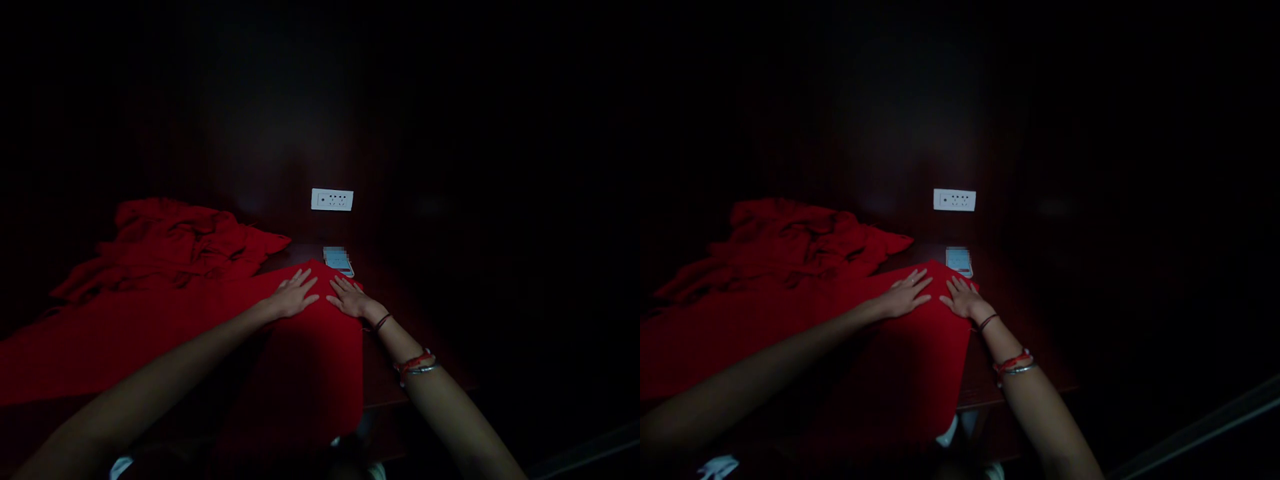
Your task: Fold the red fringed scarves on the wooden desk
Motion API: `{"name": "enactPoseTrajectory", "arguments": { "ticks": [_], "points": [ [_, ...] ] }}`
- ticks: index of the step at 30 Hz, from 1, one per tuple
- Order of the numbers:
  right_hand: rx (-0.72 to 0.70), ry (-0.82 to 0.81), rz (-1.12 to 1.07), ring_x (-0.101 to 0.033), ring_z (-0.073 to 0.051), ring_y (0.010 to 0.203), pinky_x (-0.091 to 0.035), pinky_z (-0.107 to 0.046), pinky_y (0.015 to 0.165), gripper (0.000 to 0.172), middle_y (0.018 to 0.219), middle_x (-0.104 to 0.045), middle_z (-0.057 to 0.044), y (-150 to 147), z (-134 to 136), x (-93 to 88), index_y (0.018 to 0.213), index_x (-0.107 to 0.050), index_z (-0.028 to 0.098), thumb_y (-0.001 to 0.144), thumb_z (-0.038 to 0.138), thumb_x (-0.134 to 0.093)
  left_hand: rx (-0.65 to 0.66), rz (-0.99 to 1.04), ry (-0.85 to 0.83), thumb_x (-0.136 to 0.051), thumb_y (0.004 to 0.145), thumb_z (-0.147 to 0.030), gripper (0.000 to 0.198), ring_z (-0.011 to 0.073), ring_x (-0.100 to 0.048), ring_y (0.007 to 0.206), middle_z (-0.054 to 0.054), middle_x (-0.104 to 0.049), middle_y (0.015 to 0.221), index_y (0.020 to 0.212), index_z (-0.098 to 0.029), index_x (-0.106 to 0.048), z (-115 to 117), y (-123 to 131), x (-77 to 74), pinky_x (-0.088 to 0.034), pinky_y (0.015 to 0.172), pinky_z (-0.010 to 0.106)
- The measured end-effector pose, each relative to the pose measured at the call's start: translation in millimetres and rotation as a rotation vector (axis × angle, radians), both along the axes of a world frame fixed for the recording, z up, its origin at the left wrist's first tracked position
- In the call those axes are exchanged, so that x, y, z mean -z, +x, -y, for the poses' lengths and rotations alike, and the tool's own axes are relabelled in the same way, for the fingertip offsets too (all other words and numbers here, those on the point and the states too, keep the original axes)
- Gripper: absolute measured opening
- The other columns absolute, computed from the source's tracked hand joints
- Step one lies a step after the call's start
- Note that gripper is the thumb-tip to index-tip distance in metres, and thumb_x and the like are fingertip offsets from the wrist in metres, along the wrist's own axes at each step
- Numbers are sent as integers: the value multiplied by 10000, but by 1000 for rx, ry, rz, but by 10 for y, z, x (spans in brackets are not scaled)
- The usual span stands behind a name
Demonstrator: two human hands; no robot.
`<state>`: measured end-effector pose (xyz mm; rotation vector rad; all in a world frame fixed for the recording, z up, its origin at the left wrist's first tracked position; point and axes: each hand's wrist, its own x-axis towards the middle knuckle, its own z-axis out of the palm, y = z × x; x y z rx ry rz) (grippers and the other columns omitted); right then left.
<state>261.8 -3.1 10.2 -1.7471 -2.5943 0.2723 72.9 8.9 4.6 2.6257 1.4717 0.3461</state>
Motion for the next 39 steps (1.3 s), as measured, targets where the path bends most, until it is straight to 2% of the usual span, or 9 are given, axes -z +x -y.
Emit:
{"name": "enactPoseTrajectory", "arguments": {
  "ticks": [4, 9, 15, 18, 23, 28, 32, 36, 39],
  "points": [
    [43, -19, 33, 8, -188, 1235, -37, -389, 985, 646, 1364, -49, -79, -37, 34, -34, 1304, -114, 117, 802, 521, -160, 72, -45, -85, -271, 806, -488, 517, 220, -126, 1221, 38, -172, 1346, 1270, -268, -222, 260, -194, 98, -117, 959, 428],
    [-29, 173, -15, 32, -214, 1232, 4, -447, 967, 633, 1369, -56, -33, -109, 307, -107, 1302, -123, 223, 775, 567, -194, 32, 13, -39, -279, 800, -500, 553, 221, -56, 1230, 51, -101, 1359, 1280, -235, -204, 309, -235, 43, -108, 964, 412],
    [-54, -37, 12, -9, -243, 1230, -30, -467, 961, 648, 1368, -58, -26, -141, 610, -40, 1297, -103, 272, 749, 613, -160, -4, -61, -176, -277, 783, -533, 552, 251, -58, 1226, 16, -120, 1355, 1273, -290, -205, 412, -259, -10, -70, 950, 465],
    [-49, -62, 13, 3, -247, 1230, -21, -472, 958, 667, 1369, -44, -32, -138, 601, -97, 1298, -97, 268, 739, 625, -167, 5, -49, -141, -258, 784, -542, 563, 244, -52, 1228, 28, -108, 1357, 1277, -277, -195, 428, -265, -15, -74, 949, 467],
    [-16, 112, -24, 44, -222, 1231, -16, -457, 961, 661, 1371, -24, -30, -153, 507, -192, 1301, -86, 265, 746, 618, -152, 13, 3, -28, -204, 812, -507, 527, 228, -41, 1231, 18, -82, 1361, 1284, -276, -166, 379, -326, -28, -71, 950, 470],
    [27, -29, 33, 3, -242, 1230, -20, -472, 957, 686, 1369, -31, -42, -135, 396, -83, 1302, -81, 255, 732, 637, -112, -32, -98, -192, -186, 787, -557, 582, 270, -51, 1224, 26, -88, 1357, 1291, -271, -132, 284, -378, 23, -80, 931, 507],
    [23, -77, 50, 20, -252, 1228, -19, -487, 950, 730, 1369, -16, -50, -153, 346, -113, 1304, -76, 244, 708, 664, -111, -20, -109, -174, -161, 782, -574, 591, 269, -57, 1223, 21, -85, 1358, 1291, -275, -131, 262, -380, 53, -90, 933, 502],
    [-27, 43, -16, 66, -225, 1228, -10, -464, 961, 706, 1371, 11, -19, -263, 310, -152, 1306, -63, 249, 723, 646, -84, -23, -118, -80, -145, 818, -507, 538, 241, -131, 1218, 41, -138, 1353, 1295, -259, -128, 268, -399, 21, -156, 938, 460],
    [-28, 15, 10, 30, -224, 1232, -15, -470, 960, 686, 1371, -11, -10, -346, 282, -84, 1306, -57, 251, 734, 630, -58, -113, -164, 53, -217, 843, -379, 476, 226, -193, 1203, 78, -191, 1339, 1287, -210, -195, 280, -457, -57, -187, 942, 414]
  ]
}}
